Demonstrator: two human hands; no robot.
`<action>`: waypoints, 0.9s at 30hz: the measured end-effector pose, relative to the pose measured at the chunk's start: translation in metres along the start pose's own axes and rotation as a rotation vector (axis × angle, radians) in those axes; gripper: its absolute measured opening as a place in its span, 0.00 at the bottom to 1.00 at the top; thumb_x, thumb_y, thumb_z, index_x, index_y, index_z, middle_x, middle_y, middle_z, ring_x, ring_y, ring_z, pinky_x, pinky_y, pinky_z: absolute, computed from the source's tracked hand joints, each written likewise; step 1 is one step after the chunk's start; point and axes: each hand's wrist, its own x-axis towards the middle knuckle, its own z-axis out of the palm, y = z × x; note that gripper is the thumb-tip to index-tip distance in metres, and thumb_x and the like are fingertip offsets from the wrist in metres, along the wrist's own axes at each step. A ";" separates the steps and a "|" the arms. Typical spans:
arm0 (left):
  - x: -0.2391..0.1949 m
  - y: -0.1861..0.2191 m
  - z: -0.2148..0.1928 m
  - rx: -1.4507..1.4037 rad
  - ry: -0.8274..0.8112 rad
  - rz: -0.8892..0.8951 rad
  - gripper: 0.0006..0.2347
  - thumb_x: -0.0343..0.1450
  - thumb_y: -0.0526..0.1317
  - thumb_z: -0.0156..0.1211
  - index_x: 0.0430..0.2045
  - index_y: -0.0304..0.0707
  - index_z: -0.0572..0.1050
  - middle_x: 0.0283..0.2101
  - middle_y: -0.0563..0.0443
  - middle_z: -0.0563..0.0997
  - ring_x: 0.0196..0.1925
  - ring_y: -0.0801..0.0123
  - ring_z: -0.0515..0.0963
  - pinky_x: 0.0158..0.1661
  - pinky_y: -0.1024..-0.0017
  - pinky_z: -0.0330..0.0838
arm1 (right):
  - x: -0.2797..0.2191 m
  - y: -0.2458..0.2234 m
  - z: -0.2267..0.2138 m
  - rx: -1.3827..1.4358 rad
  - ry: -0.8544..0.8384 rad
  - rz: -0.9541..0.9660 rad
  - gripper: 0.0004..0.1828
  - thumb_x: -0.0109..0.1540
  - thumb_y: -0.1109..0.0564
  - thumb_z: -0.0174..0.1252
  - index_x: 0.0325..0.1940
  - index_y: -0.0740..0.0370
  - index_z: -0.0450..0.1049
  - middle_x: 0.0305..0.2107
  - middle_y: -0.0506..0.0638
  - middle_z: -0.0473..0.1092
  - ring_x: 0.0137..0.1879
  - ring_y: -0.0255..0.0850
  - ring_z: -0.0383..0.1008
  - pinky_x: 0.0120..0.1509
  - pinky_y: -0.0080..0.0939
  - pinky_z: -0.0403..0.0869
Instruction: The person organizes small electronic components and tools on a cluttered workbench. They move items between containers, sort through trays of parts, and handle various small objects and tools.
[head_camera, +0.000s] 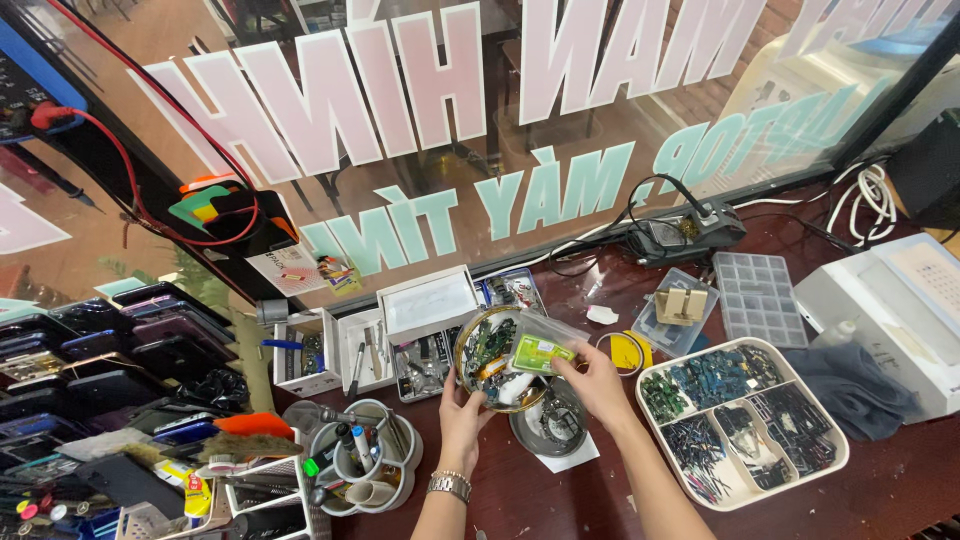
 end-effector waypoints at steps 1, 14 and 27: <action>0.000 0.002 0.001 -0.002 -0.003 0.000 0.35 0.66 0.26 0.53 0.72 0.50 0.53 0.63 0.44 0.73 0.53 0.61 0.81 0.47 0.62 0.83 | 0.001 -0.005 -0.001 -0.001 -0.011 0.000 0.16 0.60 0.53 0.65 0.49 0.63 0.78 0.31 0.50 0.77 0.36 0.35 0.73 0.42 0.35 0.71; 0.016 0.019 0.026 0.013 0.048 0.060 0.36 0.67 0.29 0.57 0.72 0.52 0.52 0.69 0.45 0.66 0.58 0.62 0.79 0.50 0.62 0.81 | -0.008 -0.071 0.006 -0.614 -0.369 -0.355 0.08 0.58 0.59 0.62 0.40 0.62 0.74 0.40 0.50 0.70 0.52 0.45 0.72 0.56 0.44 0.72; 0.019 0.008 0.039 0.052 -0.018 -0.060 0.34 0.69 0.30 0.56 0.72 0.50 0.53 0.64 0.44 0.71 0.57 0.60 0.81 0.49 0.61 0.79 | 0.018 -0.078 0.013 -0.303 -0.450 -0.277 0.22 0.61 0.62 0.53 0.61 0.59 0.69 0.50 0.58 0.74 0.57 0.54 0.73 0.61 0.50 0.71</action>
